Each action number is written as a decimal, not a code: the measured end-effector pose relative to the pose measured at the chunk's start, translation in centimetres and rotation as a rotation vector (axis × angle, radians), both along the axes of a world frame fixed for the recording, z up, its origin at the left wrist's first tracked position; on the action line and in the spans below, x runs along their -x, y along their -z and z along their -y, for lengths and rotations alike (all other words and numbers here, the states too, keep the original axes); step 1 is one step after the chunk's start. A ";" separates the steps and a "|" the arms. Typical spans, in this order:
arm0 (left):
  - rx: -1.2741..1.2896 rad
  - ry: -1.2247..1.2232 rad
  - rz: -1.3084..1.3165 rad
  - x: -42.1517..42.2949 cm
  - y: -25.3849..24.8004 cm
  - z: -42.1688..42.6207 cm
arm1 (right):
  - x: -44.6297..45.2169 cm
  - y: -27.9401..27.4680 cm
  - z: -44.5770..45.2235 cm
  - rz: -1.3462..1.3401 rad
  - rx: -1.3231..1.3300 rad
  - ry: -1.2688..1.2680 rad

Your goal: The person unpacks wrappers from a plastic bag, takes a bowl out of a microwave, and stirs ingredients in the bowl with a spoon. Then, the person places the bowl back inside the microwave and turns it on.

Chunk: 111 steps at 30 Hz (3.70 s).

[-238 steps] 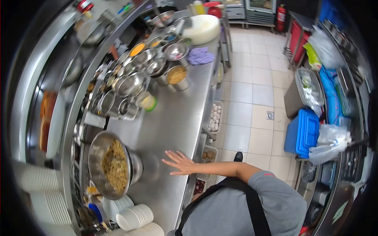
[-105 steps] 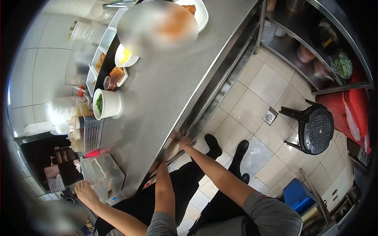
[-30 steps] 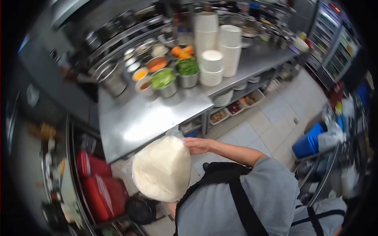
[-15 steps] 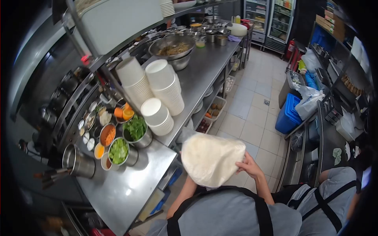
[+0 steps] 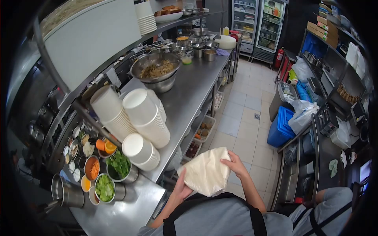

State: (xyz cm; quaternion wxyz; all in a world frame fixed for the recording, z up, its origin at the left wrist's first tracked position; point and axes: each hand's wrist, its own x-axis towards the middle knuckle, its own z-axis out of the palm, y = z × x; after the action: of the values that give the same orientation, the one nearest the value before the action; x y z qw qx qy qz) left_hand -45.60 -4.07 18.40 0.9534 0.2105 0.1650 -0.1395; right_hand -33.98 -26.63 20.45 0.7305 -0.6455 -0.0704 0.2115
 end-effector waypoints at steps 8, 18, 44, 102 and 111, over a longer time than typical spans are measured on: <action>-0.114 -0.067 -0.031 -13.9 1.0 -2.8 | -17.4 -2.7 -3.9 0.087 0.051 -0.203; -0.281 -0.044 0.002 -31.2 2.6 -4.8 | -31.1 0.5 -0.1 -0.125 0.289 -0.351; -2.079 -0.405 0.171 -70.9 7.1 1.9 | -76.4 9.1 -10.3 1.112 0.413 -0.875; -2.286 -0.541 -0.308 -72.9 8.5 -2.4 | -77.6 7.8 -19.1 1.257 0.372 -1.028; -1.923 -0.465 -0.350 -72.5 10.0 -4.0 | -77.1 7.1 -17.3 1.612 0.249 -0.990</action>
State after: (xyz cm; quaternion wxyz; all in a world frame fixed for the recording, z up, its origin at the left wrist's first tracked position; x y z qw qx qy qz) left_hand 26.95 -0.07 8.35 0.3444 0.8303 0.3825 0.2136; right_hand 43.08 -9.36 13.33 0.2156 -0.5669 -0.7950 -0.0059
